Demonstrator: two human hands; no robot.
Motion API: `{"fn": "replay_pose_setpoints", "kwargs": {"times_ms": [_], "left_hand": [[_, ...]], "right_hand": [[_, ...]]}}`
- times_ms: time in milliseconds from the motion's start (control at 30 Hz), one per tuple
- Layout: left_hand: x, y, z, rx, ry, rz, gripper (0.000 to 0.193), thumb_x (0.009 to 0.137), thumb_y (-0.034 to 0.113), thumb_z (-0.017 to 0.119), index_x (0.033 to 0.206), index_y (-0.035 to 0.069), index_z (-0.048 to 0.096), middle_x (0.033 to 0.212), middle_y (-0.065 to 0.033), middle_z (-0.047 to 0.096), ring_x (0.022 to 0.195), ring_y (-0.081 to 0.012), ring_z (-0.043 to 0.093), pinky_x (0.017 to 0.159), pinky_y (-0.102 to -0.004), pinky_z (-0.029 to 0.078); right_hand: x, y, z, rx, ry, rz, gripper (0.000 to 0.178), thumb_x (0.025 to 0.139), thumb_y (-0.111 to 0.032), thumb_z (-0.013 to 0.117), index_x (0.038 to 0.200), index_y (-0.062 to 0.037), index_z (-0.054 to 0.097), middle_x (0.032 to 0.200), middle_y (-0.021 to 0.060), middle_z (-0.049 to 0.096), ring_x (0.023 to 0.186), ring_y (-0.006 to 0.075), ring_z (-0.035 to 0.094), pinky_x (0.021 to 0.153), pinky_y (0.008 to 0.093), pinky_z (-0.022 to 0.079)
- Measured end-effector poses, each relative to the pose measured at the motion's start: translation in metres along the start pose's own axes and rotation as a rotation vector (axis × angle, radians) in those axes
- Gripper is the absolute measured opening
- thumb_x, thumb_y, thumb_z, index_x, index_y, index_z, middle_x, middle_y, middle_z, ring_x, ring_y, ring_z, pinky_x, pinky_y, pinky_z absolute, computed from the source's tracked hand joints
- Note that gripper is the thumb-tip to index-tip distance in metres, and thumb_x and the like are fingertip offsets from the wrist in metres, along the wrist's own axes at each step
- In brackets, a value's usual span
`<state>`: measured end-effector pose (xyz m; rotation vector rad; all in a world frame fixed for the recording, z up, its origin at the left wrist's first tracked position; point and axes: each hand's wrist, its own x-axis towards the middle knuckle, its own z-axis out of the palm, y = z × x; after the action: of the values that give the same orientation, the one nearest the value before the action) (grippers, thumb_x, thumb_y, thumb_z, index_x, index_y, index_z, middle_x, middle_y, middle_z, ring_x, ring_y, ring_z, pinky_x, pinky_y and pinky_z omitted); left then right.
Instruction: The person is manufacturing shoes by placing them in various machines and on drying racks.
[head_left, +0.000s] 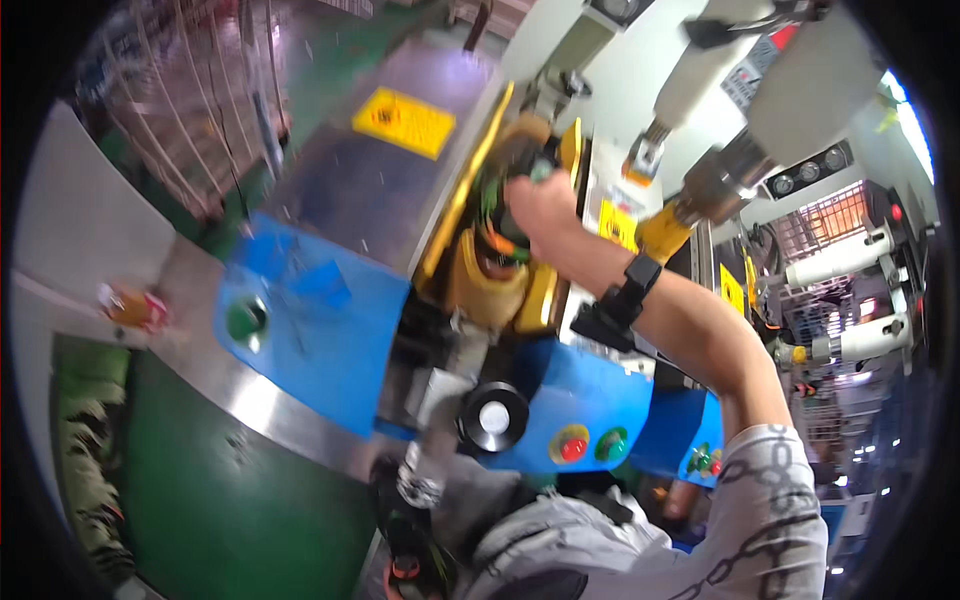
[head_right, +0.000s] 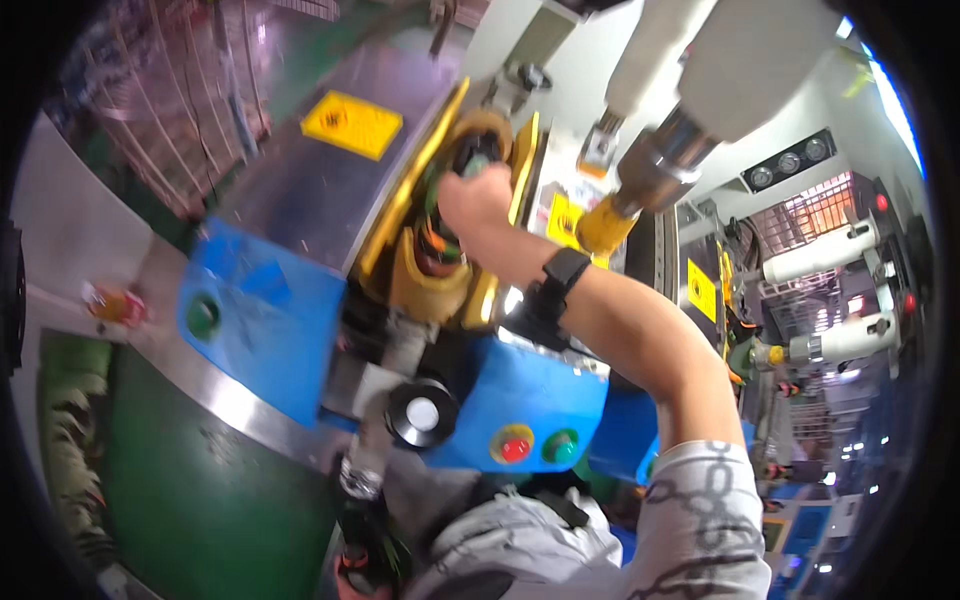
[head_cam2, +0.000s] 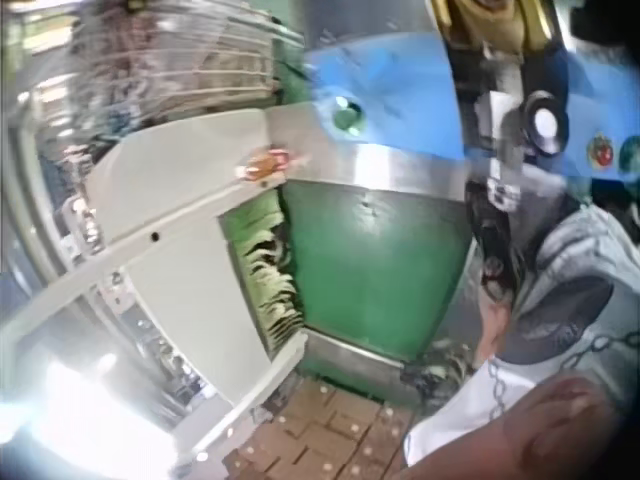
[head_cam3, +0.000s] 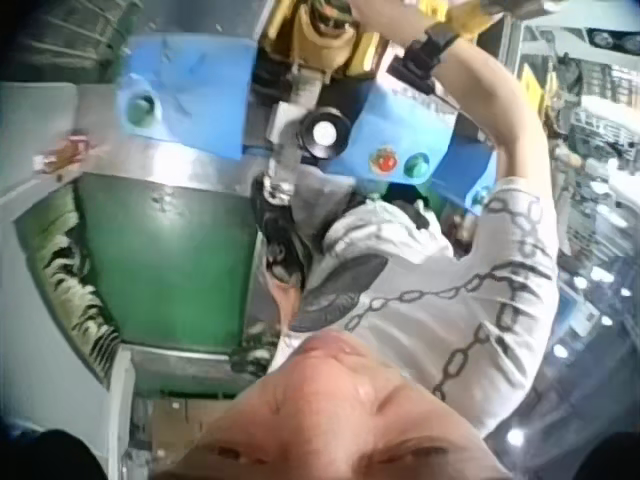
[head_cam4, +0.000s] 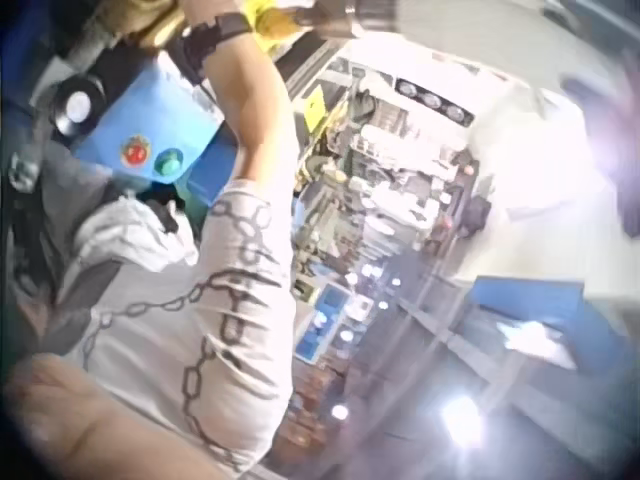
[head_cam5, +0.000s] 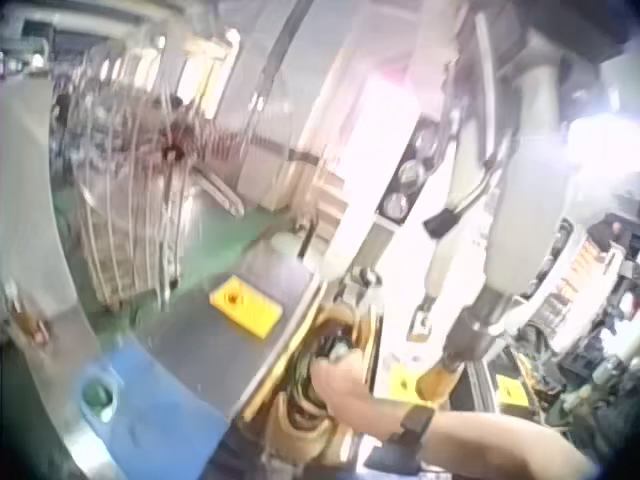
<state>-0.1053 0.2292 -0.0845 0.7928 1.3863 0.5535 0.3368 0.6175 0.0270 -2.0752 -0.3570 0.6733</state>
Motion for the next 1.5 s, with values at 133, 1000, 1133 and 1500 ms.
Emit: {"fn": "replay_pose_setpoints", "kwargs": {"times_ms": [133,1000,1133,1500], "left_hand": [[0.019,-0.084,0.032,-0.095,-0.058,0.177,0.09,0.075,0.025,0.074,0.149,0.007,0.025,0.143,-0.0149,0.037,0.129,-0.0312,0.038,0.102,-0.0413,0.036],[0.174,0.153,0.117,0.11,0.198,1.16,0.059,0.084,0.026,0.049,0.13,-0.007,0.036,0.129,-0.0218,0.038,0.115,-0.0311,0.041,0.1,-0.0432,0.033],[0.173,0.147,0.129,0.085,0.21,1.043,0.056,0.087,0.026,0.051,0.131,-0.006,0.038,0.129,-0.0178,0.044,0.116,-0.0278,0.042,0.1,-0.0415,0.032],[0.048,0.029,0.028,0.326,-0.028,0.46,0.114,0.066,0.022,0.078,0.148,-0.007,0.004,0.151,-0.0294,0.018,0.142,-0.0356,0.021,0.116,-0.0412,0.018]], "right_hand": [[-0.013,0.005,0.023,-0.28,0.242,-0.232,0.041,0.075,-0.017,0.058,0.107,0.0071,0.047,0.102,0.026,0.06,0.091,0.0375,0.064,0.069,0.0463,0.053],[-0.174,0.074,0.009,-0.668,-0.637,-1.181,0.062,0.081,-0.033,0.067,0.126,0.0041,0.044,0.106,0.0174,0.051,0.097,0.0313,0.052,0.086,0.0399,0.044],[-0.166,0.084,-0.002,-0.58,-0.539,-1.266,0.057,0.081,-0.03,0.067,0.124,0.0028,0.047,0.113,0.0182,0.051,0.102,0.0333,0.052,0.089,0.0416,0.043],[-0.229,0.215,-0.216,-0.665,-0.109,-1.02,0.08,0.081,-0.031,0.071,0.141,0.0054,0.032,0.15,0.0261,0.028,0.137,0.0458,0.028,0.111,0.0603,0.019]]}}
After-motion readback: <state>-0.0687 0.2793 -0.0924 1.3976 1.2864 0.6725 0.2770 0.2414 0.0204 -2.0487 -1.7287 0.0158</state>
